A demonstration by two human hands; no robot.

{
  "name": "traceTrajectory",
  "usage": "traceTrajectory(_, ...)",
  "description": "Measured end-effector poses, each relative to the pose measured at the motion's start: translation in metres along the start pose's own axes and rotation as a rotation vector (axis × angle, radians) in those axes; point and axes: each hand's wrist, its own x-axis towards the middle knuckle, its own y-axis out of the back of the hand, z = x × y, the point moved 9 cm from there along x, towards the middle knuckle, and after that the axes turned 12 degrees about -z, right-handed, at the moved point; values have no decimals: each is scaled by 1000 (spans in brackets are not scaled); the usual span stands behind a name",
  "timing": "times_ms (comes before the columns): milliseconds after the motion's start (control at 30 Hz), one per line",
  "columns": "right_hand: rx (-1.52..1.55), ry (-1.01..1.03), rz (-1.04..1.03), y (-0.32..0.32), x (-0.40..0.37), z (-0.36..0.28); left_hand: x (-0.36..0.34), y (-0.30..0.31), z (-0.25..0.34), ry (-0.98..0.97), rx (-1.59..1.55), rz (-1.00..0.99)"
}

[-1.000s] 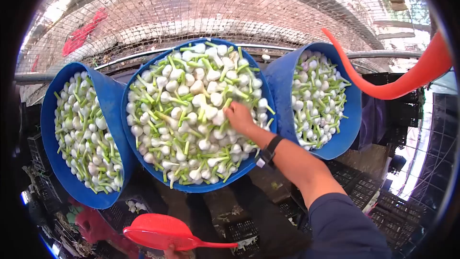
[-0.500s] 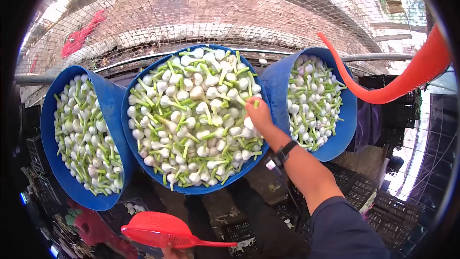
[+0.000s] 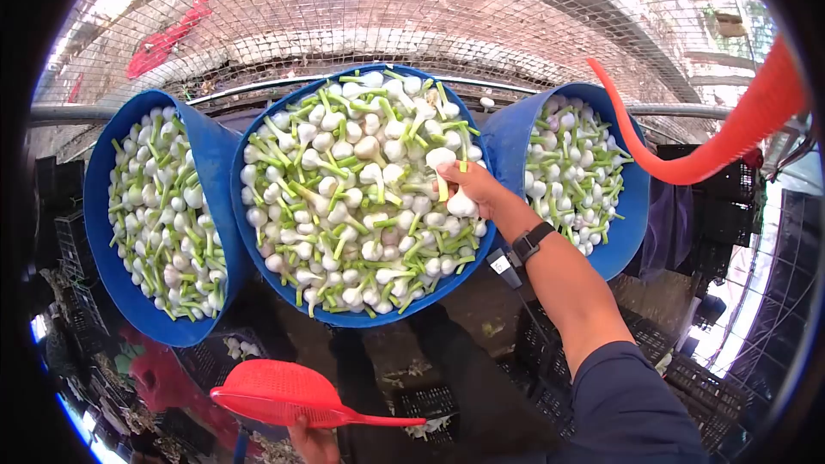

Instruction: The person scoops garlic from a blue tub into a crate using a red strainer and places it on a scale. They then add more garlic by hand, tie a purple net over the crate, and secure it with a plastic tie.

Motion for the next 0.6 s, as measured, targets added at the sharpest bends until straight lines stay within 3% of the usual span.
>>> traceTrajectory(267, -175, -52, -67, -9, -36, 17, -47, -14, -7, -226, -95, 6)
traceTrajectory(433, -316, -185, -15, -12, -49, 44, -63, -18, -20, -186, -162, 10)
traceTrajectory(500, -926, 81, -123, -38, -51, 34, -64, -11, -26, -172, -157, -2)
traceTrajectory(600, -1378, 3, -229, -52, -42, 88, -59, 19, -44, -49, -193, 82)
